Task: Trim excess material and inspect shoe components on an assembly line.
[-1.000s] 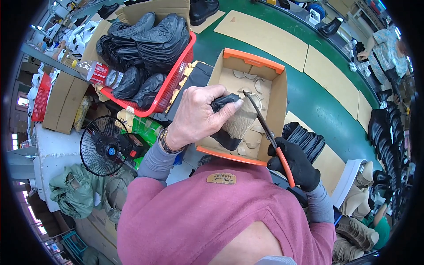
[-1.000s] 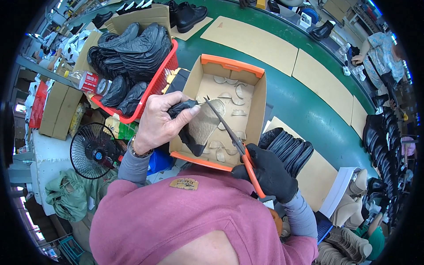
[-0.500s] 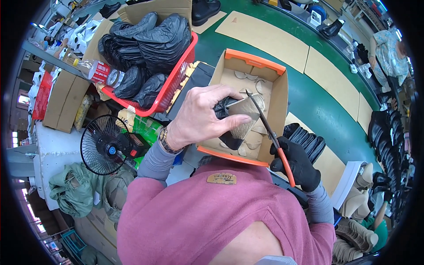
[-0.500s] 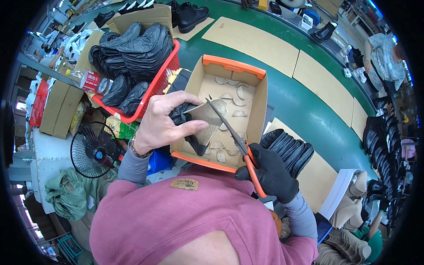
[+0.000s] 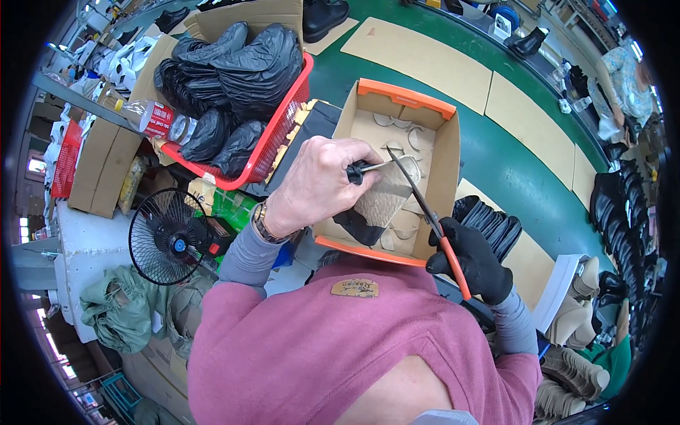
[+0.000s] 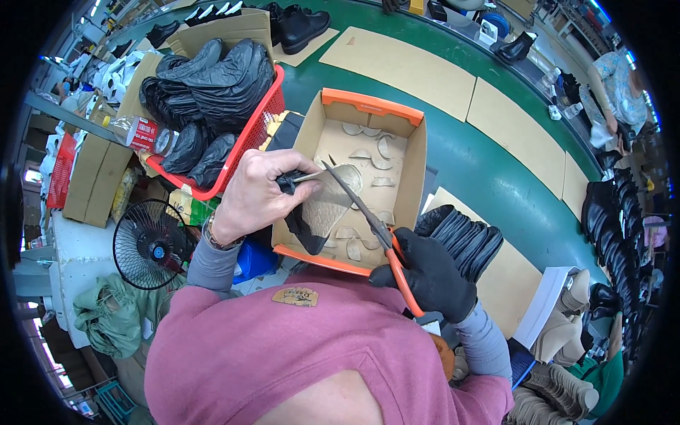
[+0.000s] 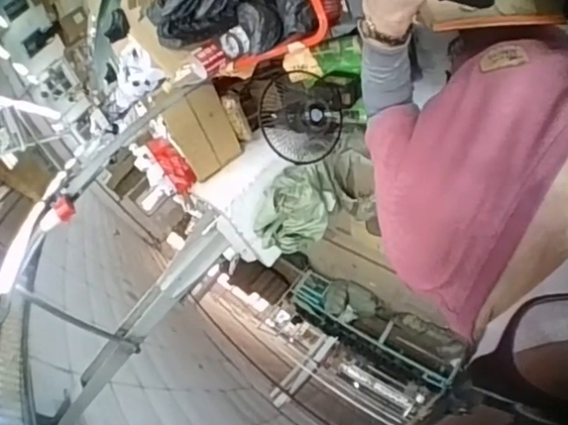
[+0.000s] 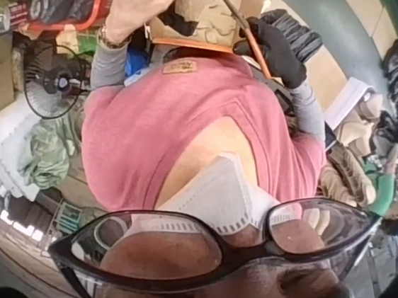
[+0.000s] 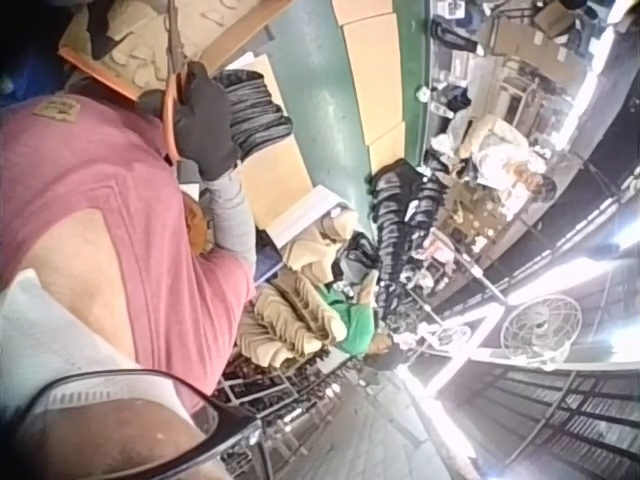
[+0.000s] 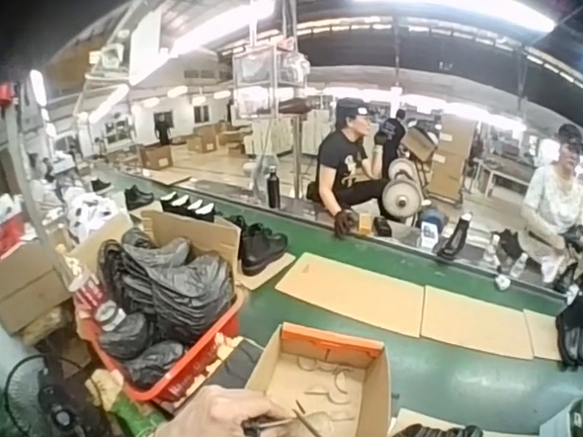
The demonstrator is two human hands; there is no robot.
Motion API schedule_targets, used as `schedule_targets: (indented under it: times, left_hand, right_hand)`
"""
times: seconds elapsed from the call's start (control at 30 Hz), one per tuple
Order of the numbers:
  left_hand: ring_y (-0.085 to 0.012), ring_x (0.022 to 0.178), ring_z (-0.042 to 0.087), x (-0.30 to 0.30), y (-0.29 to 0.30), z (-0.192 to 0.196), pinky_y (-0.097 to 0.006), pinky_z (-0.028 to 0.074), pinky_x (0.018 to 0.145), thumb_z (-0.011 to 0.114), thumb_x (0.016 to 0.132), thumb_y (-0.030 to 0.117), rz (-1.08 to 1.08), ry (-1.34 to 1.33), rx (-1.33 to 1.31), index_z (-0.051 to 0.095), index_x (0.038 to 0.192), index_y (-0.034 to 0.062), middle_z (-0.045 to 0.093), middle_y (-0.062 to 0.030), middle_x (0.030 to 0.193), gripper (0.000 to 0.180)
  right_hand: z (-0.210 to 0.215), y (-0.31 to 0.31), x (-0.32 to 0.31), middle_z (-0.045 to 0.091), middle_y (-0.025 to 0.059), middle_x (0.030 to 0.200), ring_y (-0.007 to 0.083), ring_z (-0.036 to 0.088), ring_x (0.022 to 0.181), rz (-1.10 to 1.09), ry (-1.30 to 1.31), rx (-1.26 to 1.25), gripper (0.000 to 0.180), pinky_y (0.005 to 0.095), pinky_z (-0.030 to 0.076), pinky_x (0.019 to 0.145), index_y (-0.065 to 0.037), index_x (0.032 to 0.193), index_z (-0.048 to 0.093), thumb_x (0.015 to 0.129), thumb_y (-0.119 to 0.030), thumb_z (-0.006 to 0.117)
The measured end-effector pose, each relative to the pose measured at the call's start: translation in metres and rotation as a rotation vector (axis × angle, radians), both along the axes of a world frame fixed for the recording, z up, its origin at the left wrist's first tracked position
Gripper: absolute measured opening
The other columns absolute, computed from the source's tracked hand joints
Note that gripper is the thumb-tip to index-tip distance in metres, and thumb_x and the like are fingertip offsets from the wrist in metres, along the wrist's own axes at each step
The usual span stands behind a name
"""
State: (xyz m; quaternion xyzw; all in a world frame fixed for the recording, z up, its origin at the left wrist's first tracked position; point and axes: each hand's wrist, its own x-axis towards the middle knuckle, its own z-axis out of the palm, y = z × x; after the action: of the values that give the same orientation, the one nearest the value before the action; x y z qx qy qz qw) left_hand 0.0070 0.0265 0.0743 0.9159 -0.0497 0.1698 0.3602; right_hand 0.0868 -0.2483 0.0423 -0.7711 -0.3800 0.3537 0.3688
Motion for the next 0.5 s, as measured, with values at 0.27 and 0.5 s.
schedule_targets:
  times: [0.27,0.5]
  left_hand:
    - [-0.0238,0.064,0.069,0.000,0.000,0.001,-0.030,0.051,0.058,0.077,0.073,0.006,0.010,-0.003,-0.001,0.069,0.085,-0.0021,0.068,-0.0148,0.074,0.016]
    - [-0.0238,0.061,0.065,0.000,0.002,0.005,-0.031,0.049,0.057,0.077,0.075,0.010,0.004,0.080,-0.042,0.070,0.084,0.0000,0.066,-0.0143,0.069,0.015]
  right_hand:
    - [-0.007,-0.003,-0.001,0.056,0.0113,0.078,0.0226,0.053,0.065,0.014,0.024,0.066,0.071,0.0344,0.042,0.060,0.001,0.094,0.055,0.075,-0.066,0.067]
    - [-0.009,-0.003,-0.005,0.054,0.0117,0.074,0.0230,0.052,0.063,-0.018,-0.001,0.004,0.060,0.0355,0.042,0.060,0.003,0.088,0.057,0.072,-0.052,0.077]
